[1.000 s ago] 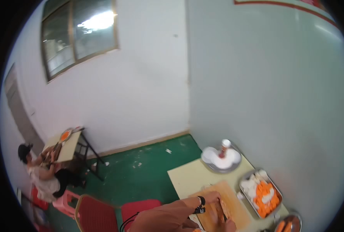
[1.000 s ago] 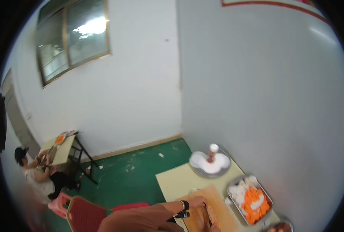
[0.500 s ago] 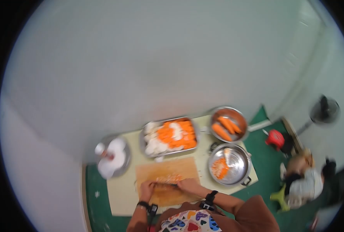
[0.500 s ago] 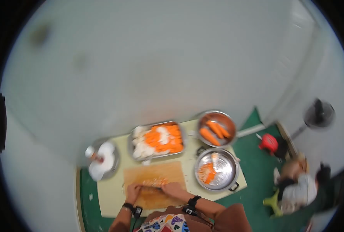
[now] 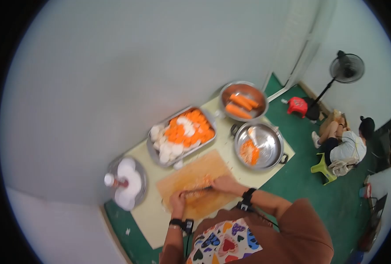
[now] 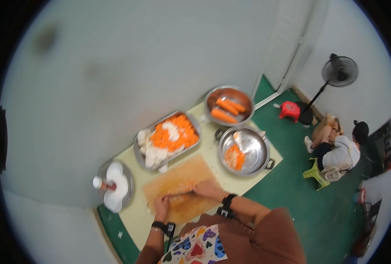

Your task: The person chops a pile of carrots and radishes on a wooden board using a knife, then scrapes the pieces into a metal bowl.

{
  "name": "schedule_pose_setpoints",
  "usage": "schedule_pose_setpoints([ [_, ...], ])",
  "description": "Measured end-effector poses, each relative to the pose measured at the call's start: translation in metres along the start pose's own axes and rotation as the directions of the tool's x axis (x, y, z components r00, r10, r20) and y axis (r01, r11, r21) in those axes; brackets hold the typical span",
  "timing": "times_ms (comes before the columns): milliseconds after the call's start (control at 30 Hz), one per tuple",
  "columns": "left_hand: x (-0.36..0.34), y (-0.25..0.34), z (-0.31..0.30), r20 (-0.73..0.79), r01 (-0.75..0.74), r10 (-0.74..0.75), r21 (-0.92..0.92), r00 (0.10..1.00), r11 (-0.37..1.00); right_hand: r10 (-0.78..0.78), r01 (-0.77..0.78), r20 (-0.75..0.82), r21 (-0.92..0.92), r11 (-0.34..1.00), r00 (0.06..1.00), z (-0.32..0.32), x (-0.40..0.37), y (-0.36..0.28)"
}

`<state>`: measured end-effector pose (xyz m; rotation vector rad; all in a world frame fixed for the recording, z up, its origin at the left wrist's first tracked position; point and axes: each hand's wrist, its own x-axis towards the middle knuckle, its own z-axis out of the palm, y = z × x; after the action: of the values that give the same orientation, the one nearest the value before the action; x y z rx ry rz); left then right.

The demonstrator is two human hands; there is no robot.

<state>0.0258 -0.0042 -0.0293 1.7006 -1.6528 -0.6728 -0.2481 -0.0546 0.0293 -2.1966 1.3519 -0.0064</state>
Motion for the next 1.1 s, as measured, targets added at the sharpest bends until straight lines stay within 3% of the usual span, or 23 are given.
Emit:
schedule_pose_setpoints([
  [100,-0.003,0.005,-0.009,-0.022,-0.026,0.024,-0.076,0.999,0.997,0.022,-0.024,-0.017,-0.071,0.997,1.000,-0.021,-0.002,-0.026],
  [200,-0.004,0.005,-0.005,-0.027,-0.039,0.037,-0.064,0.999,0.997,-0.051,0.038,-0.070,-0.182,0.983,0.996,0.018,-0.004,-0.003],
  [267,-0.003,0.012,-0.006,-0.018,-0.062,0.060,-0.071,0.998,0.996,0.173,-0.174,-0.019,-0.110,0.979,0.985,0.028,-0.006,0.003],
  [367,-0.008,0.011,-0.010,0.012,0.031,-0.030,-0.146,0.999,0.989,0.196,-0.198,-0.034,-0.127,0.972,0.980,0.000,-0.014,-0.031],
  [500,-0.001,0.005,-0.009,0.013,-0.054,0.056,-0.113,0.998,0.992,0.198,-0.208,-0.080,-0.133,0.969,0.977,0.029,-0.010,-0.013],
  [600,0.004,-0.001,-0.007,0.018,-0.092,0.093,-0.055,0.995,0.994,0.172,-0.174,-0.027,-0.124,0.977,0.985,0.038,-0.007,-0.009],
  [667,0.007,-0.003,-0.006,0.045,-0.110,0.109,0.023,0.993,0.994,0.038,-0.035,-0.039,0.076,0.996,0.999,0.022,-0.016,-0.027],
  [700,0.009,0.002,-0.007,0.038,-0.104,0.103,0.024,0.994,0.994,0.030,-0.028,-0.035,0.072,0.997,0.999,0.015,-0.021,-0.031],
  [800,0.016,0.039,-0.019,-0.108,-0.080,0.067,-0.121,0.992,0.989,0.026,-0.015,-0.075,0.139,0.990,0.997,0.009,-0.037,-0.029],
  [867,0.021,0.059,-0.033,-0.248,-0.011,-0.034,-0.178,0.968,0.984,0.225,-0.191,-0.158,0.204,0.960,0.961,0.012,-0.050,-0.017],
  [900,0.020,0.051,-0.030,-0.258,0.001,-0.049,-0.183,0.965,0.983,0.214,-0.184,-0.147,0.194,0.964,0.966,0.016,-0.055,-0.010],
  [967,0.014,0.020,-0.024,-0.346,0.029,-0.087,-0.169,0.934,0.985,0.392,-0.326,-0.198,0.299,0.897,0.898,0.029,-0.063,0.003],
  [1100,-0.002,-0.019,-0.014,-0.330,0.055,-0.117,-0.192,0.937,0.980,0.452,-0.378,-0.191,0.327,0.867,0.872,0.038,-0.066,0.006],
])
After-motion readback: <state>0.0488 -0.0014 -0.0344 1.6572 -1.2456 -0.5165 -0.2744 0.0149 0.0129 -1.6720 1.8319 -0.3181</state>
